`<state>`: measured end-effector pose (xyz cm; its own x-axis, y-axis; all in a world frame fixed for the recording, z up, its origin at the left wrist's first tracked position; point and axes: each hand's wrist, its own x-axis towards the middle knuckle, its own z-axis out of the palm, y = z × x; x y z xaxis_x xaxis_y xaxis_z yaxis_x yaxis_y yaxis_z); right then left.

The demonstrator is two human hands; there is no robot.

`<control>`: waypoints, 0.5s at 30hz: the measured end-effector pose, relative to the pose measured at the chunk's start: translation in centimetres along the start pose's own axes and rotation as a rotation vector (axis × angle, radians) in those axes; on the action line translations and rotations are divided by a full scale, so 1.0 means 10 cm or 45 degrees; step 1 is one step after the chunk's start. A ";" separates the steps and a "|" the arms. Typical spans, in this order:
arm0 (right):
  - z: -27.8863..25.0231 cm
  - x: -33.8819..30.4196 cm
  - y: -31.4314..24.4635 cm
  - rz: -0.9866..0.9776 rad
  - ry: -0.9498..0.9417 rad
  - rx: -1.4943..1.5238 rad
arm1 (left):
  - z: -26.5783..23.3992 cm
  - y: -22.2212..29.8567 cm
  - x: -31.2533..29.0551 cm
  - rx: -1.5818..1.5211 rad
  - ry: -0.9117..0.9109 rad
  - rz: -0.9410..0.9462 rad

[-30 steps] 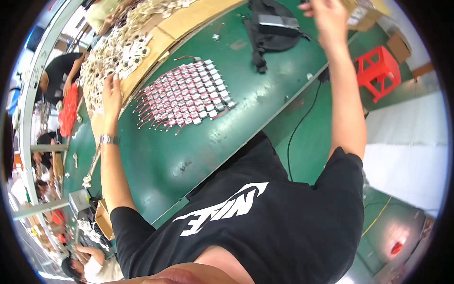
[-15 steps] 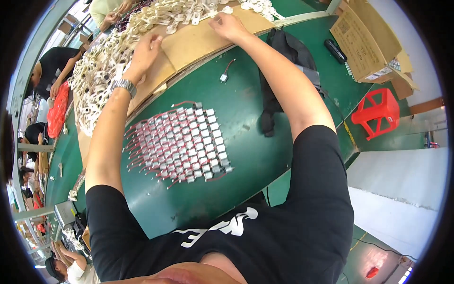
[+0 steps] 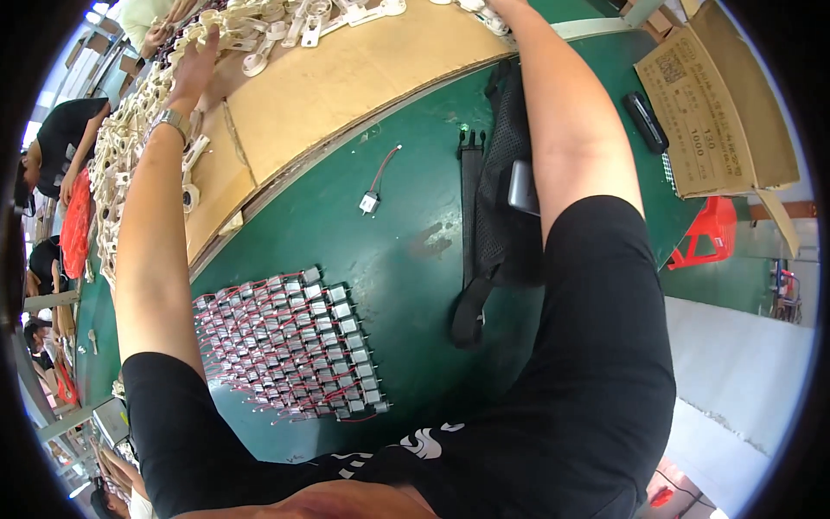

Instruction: Assembling small electronic components into plastic housings at a factory production line.

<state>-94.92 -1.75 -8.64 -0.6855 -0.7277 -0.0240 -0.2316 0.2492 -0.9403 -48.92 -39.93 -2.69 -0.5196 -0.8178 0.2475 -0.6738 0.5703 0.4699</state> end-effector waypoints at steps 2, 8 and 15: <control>0.96 0.00 -0.51 0.034 0.444 -0.408 | -0.10 -0.34 -0.10 0.161 0.122 -0.062; 1.09 -0.23 -1.08 -0.176 0.024 0.127 | 0.38 -0.15 -0.21 0.254 0.216 0.155; 1.73 -0.97 -1.74 -0.563 -0.294 -0.141 | 0.15 -0.03 -0.36 0.227 0.510 0.088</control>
<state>-72.28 -10.07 2.12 -0.3383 -0.8979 0.2817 -0.5455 -0.0568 -0.8362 -47.62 -37.02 -5.00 -0.3458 -0.7228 0.5983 -0.7429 0.6004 0.2960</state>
